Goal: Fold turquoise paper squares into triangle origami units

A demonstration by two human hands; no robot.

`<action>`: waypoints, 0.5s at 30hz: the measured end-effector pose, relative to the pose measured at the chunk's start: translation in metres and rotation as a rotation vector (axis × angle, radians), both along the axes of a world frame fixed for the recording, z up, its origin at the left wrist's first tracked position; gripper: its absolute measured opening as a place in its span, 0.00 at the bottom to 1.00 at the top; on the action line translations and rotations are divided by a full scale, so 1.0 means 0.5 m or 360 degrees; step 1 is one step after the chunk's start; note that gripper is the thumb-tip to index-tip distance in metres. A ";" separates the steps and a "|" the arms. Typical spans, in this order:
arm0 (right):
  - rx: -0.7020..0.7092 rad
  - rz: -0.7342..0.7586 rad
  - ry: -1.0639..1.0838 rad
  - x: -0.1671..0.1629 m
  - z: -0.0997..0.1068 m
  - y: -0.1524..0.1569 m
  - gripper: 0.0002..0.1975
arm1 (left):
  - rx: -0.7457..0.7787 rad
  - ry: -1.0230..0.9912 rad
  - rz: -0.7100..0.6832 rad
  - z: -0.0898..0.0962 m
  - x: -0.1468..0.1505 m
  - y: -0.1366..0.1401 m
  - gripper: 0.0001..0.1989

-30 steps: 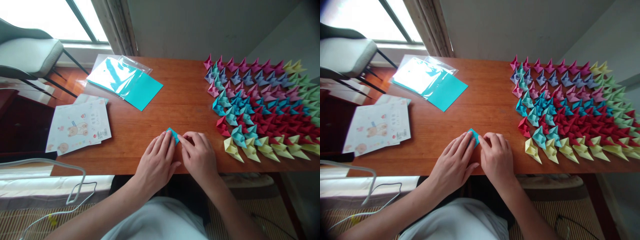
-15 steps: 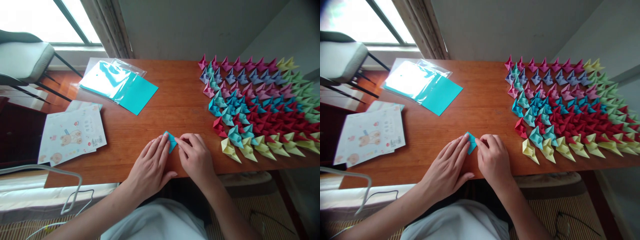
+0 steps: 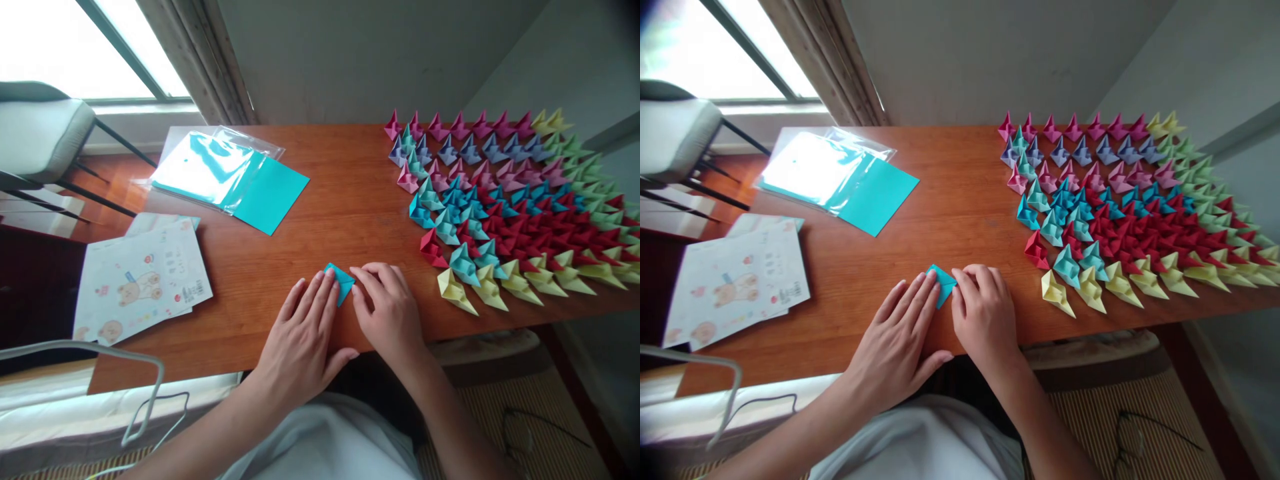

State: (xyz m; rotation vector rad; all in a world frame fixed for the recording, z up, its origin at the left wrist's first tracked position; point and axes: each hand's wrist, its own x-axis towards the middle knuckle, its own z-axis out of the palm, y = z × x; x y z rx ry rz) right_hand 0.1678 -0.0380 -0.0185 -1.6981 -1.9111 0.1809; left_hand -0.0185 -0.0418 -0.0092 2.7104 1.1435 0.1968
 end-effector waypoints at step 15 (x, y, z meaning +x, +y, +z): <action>-0.0118 -0.0145 0.0390 -0.029 0.008 0.006 0.05 | -0.0197 -0.0450 0.0106 0.016 -0.021 0.012 0.33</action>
